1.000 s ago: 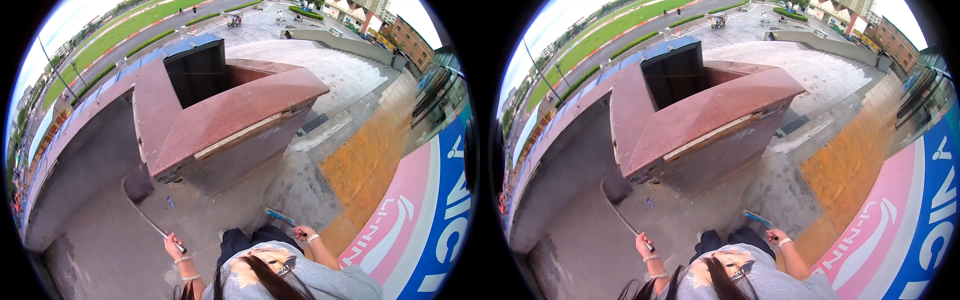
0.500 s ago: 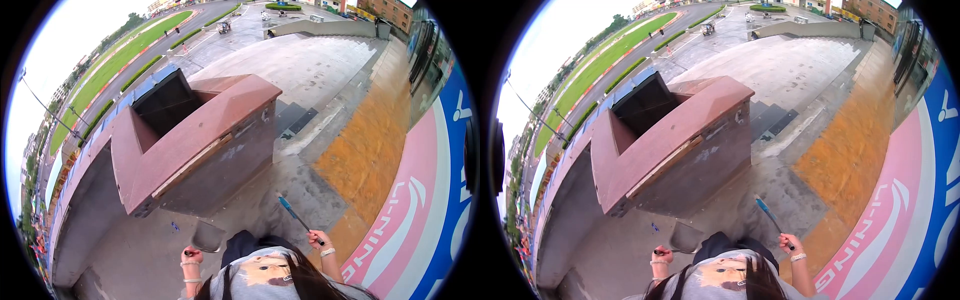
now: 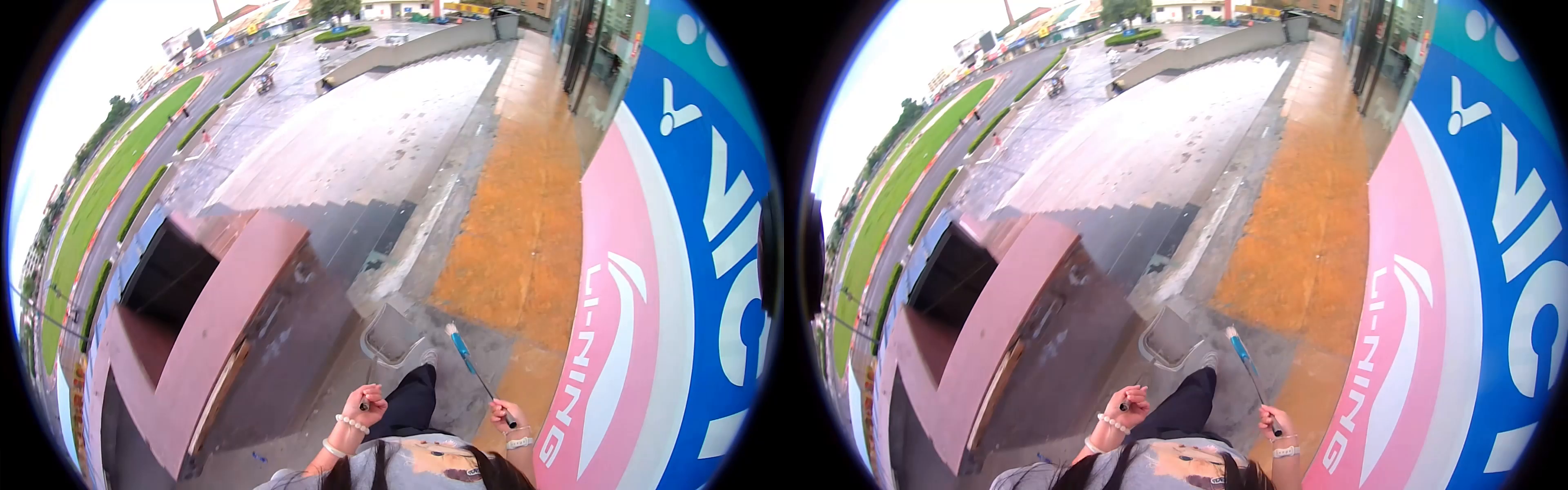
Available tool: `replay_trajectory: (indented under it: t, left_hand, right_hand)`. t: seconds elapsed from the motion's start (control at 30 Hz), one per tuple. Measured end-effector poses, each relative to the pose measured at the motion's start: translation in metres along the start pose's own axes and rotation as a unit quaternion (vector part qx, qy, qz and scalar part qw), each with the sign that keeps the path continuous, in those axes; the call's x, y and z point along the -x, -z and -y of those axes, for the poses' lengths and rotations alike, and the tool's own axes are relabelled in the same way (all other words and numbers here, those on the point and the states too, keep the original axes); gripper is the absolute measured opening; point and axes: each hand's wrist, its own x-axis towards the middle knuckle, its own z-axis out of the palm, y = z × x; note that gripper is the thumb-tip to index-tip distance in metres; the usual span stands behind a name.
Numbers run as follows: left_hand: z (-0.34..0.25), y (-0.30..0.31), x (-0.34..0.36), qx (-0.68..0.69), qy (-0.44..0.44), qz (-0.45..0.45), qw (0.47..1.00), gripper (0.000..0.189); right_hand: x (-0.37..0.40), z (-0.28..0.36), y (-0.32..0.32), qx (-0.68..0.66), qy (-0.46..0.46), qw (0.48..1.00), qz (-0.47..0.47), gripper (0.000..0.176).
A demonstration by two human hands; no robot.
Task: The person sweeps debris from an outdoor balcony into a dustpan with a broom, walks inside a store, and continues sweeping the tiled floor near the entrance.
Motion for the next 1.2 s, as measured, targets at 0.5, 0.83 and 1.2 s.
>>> replay_trajectory:
  t: [0.5, 0.83, 1.2]
  left_hand:
    - [-0.003, -0.317, -0.246, -0.014, 0.183, 0.071, 0.981, 0.011]
    - [0.022, -0.509, -0.396, 0.015, 0.109, 0.045, 0.993, 0.023]
    - [0.028, -0.666, -0.502, 0.029, 0.057, 0.066, 0.996, 0.022]
  right_hand:
    - [-0.021, 0.244, -0.015, -0.155, 0.155, 0.976, -0.015, 0.016]
    - [-0.083, 0.459, -0.026, -0.415, 0.199, 0.888, -0.003, 0.027]
    - [-0.144, 0.697, -0.094, -0.442, 0.135, 0.886, -0.026, 0.031]
